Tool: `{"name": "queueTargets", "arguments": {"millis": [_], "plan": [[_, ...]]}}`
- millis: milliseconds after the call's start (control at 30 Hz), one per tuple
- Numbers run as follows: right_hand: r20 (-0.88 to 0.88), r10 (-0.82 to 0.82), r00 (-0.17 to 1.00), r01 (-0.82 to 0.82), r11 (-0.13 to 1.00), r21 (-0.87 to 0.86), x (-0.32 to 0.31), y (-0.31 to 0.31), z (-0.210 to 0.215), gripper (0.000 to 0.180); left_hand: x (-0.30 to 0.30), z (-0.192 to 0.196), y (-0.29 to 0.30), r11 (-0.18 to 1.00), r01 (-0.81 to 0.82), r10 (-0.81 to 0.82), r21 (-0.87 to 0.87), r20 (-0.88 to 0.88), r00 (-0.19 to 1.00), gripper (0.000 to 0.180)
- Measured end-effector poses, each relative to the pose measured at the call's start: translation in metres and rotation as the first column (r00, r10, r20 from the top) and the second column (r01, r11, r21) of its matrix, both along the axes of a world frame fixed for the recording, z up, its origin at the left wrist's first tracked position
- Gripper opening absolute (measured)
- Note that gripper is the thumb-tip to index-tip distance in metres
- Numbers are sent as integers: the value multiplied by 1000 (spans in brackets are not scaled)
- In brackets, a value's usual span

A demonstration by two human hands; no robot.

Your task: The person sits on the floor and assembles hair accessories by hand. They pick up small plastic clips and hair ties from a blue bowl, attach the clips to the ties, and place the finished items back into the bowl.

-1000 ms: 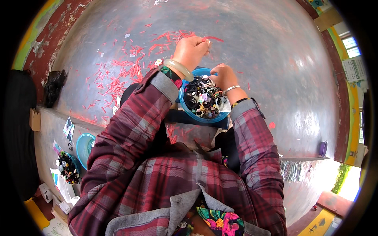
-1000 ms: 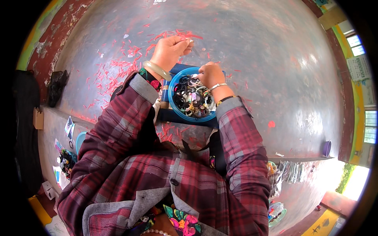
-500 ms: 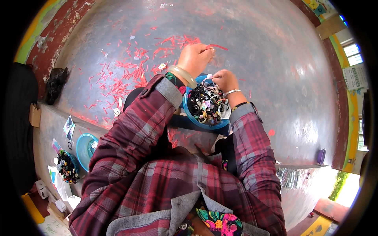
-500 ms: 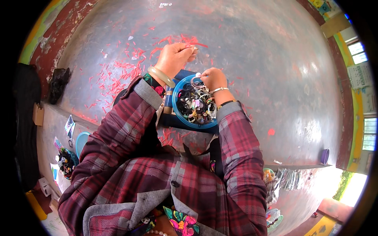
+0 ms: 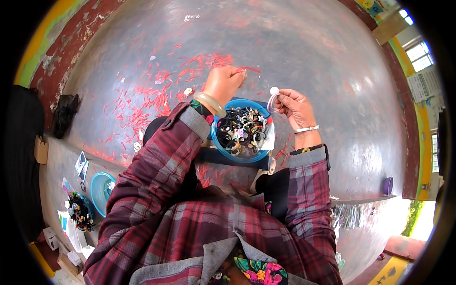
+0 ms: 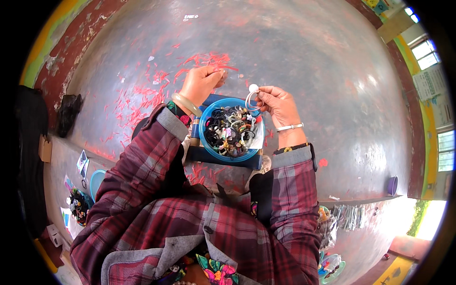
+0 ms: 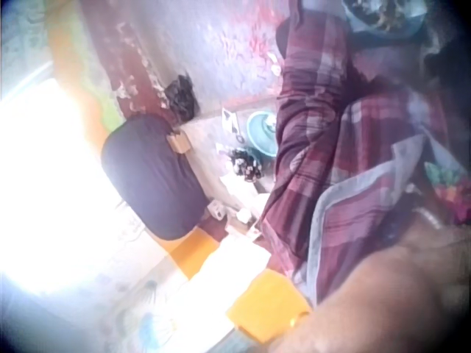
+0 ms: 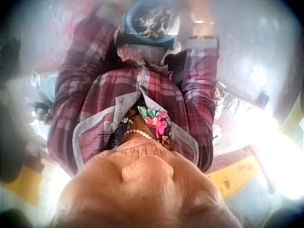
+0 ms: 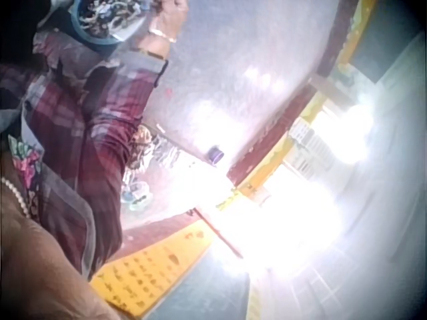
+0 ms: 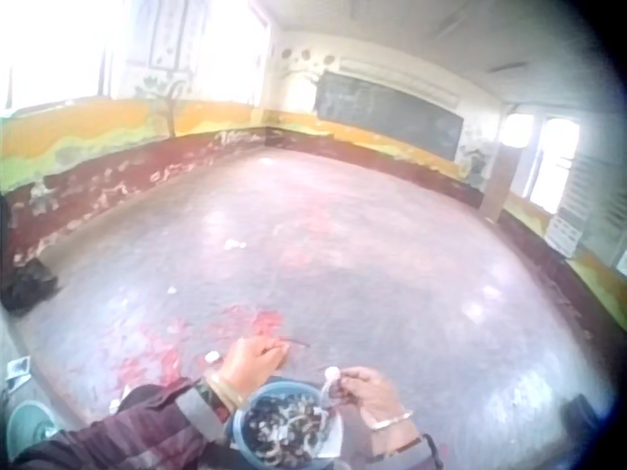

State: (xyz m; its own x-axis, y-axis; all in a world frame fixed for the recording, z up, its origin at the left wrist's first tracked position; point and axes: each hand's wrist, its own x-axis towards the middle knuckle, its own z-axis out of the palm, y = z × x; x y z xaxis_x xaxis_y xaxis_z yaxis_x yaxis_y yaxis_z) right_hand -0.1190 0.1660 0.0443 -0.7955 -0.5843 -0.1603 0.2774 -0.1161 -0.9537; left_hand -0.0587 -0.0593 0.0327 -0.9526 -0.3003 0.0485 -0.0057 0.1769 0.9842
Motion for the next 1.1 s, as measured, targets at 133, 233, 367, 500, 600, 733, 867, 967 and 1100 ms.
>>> {"name": "queueTargets", "arguments": {"millis": [133, 233, 367, 500, 600, 733, 867, 967, 1100], "plan": [[-465, -164, 870, 210, 976, 49, 12, -3, 13, 14, 3, 3, 15, 970, 13, -23, -245, -40, 999, 22], [-910, -78, 408, 425, 898, 113, 23, -8, 29, 16, 9, 0, 25, 855, -35, -68, -517, -179, 982, 19], [-987, 160, -15, 536, 835, 127, 33, -14, 41, 15, 11, -10, 32, 780, 26, -165, -625, -166, 972, 18], [-947, 310, -79, 511, 829, 229, 39, -19, 39, 10, 9, -17, 38, 792, 68, -195, -606, -146, 970, 19], [-913, 397, -91, 533, 794, 293, 39, -21, 33, 8, 11, -17, 40, 796, 98, -225, -597, -142, 964, 18], [-875, 470, -114, 562, 757, 333, 36, -23, 25, 6, 13, -17, 37, 771, 156, -281, -618, -110, 953, 17], [-851, 511, -120, 543, 751, 374, 36, -26, 18, 7, 13, -16, 36, 758, 206, -314, -619, -70, 947, 17], [-835, 543, -92, 513, 744, 428, 35, -27, 15, 8, 14, -14, 38, 808, 226, -290, -544, -34, 956, 17], [-897, 432, 93, 392, 812, 432, 30, -25, 11, 9, 14, -13, 34, 802, 261, -313, -538, -7, 950, 17]]}}
